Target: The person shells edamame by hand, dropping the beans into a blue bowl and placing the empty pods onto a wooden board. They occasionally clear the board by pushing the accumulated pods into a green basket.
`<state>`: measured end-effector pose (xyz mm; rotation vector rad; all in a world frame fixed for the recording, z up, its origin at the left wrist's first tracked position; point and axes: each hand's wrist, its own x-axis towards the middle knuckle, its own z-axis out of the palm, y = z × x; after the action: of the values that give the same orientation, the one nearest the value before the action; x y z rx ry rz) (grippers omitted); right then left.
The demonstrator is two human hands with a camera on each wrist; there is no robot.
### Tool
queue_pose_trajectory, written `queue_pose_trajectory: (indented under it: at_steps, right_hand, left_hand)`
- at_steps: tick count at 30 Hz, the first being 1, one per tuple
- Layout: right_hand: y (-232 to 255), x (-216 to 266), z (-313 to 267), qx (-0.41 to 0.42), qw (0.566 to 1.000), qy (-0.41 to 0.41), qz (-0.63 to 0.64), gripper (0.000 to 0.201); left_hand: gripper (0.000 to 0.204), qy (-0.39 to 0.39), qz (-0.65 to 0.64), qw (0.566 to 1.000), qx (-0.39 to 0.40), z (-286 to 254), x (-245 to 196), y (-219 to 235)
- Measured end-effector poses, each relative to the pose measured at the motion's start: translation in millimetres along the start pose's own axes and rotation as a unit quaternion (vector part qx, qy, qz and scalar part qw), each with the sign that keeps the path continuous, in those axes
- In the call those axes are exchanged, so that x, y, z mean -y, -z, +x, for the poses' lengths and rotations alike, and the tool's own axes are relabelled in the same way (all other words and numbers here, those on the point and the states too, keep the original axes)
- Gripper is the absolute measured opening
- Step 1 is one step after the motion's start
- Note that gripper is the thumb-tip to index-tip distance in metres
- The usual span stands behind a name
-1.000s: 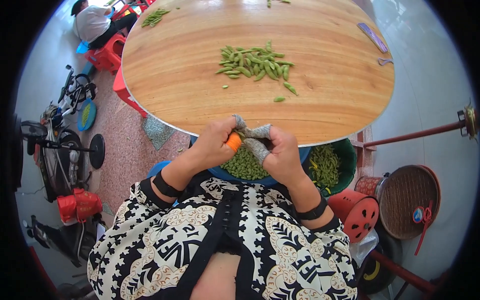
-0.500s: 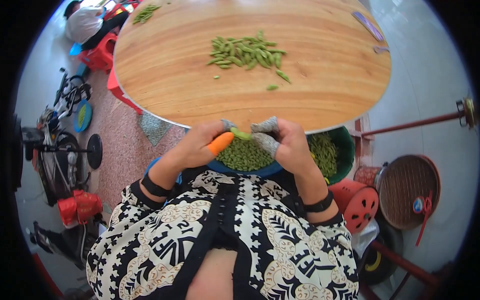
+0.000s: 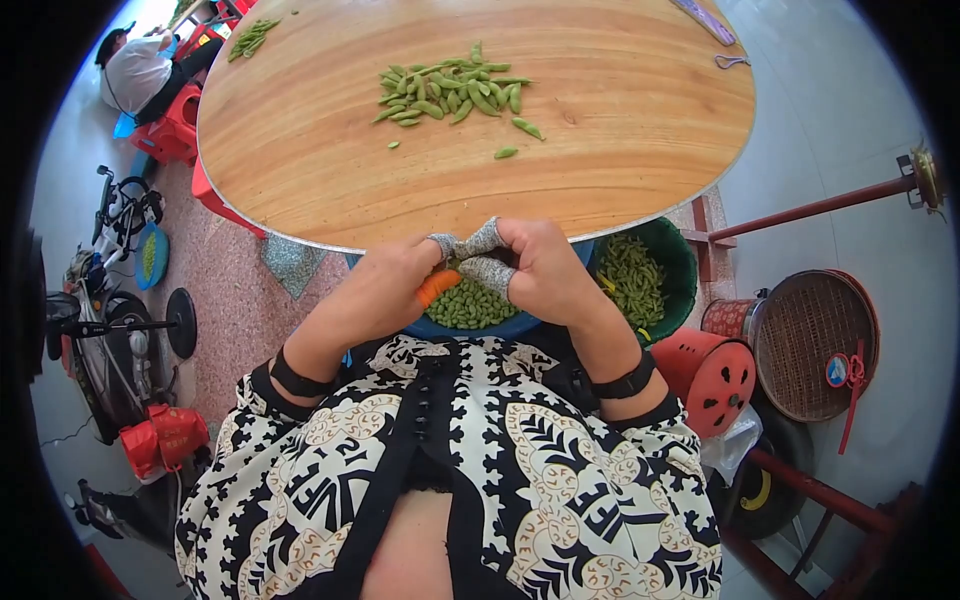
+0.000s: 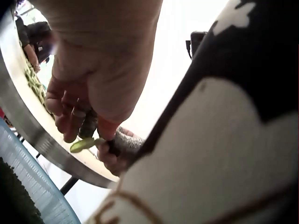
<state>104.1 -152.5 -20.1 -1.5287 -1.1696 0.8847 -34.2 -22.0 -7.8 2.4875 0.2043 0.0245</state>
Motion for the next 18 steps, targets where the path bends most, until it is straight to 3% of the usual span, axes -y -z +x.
queue_pose_trajectory:
  at_steps: [2, 3, 5, 7, 9, 11, 14, 15, 17, 18]
  right_hand:
    - [-4.3, -2.3, 2.0, -0.008, 1.0, 0.016, -0.005, 0.012]
    - [-7.7, -8.5, 3.1, -0.033, 0.997, 0.039, 0.058, 0.013]
    - [-8.8, -11.7, 0.7, -0.058, 0.989, 0.062, 0.122, 0.014]
    - [-7.8, -9.0, -4.9, -0.092, 0.965, -0.046, 0.239, 0.017]
    - [-11.3, -10.0, -6.9, -0.077, 0.964, -0.056, 0.249, 0.017]
    - [-13.3, -10.2, -7.5, -0.052, 0.957, -0.072, 0.275, 0.016]
    - [-14.9, -5.8, -4.7, -0.043, 0.954, -0.081, 0.285, 0.016]
    - [-15.2, -6.8, -4.5, -0.043, 0.954, -0.082, 0.286, 0.016]
    - [-16.3, -8.8, -3.6, -0.03, 0.952, -0.07, 0.298, 0.016]
    - [-16.3, -9.4, -2.9, -0.03, 0.952, -0.071, 0.298, 0.016]
  left_hand:
    - [0.017, -0.001, -0.016, 1.0, 0.019, 3.2, 5.1, -7.7]
    - [0.017, -0.004, -0.016, 1.0, 0.02, 4.5, 7.2, -10.7]
    - [0.016, -0.012, -0.122, 0.991, -0.06, 2.4, 11.1, -14.6]
    - [0.014, -0.008, -0.13, 0.989, -0.072, 2.4, 12.9, -12.1]
    - [0.013, -0.005, -0.139, 0.987, -0.082, 3.2, 13.4, -9.9]
    - [0.013, 0.074, -0.391, 0.917, 0.015, 4.1, 12.5, -8.8]
    - [0.014, 0.133, -0.453, 0.881, 0.037, 4.2, 13.2, -8.1]
    - [0.014, 0.135, -0.454, 0.88, 0.038, 4.1, 15.3, -9.8]
    - [0.011, -0.018, -0.235, 0.97, -0.058, 3.0, 21.1, -15.6]
    - [0.011, -0.017, -0.235, 0.97, -0.059, 2.3, 21.5, -17.2]
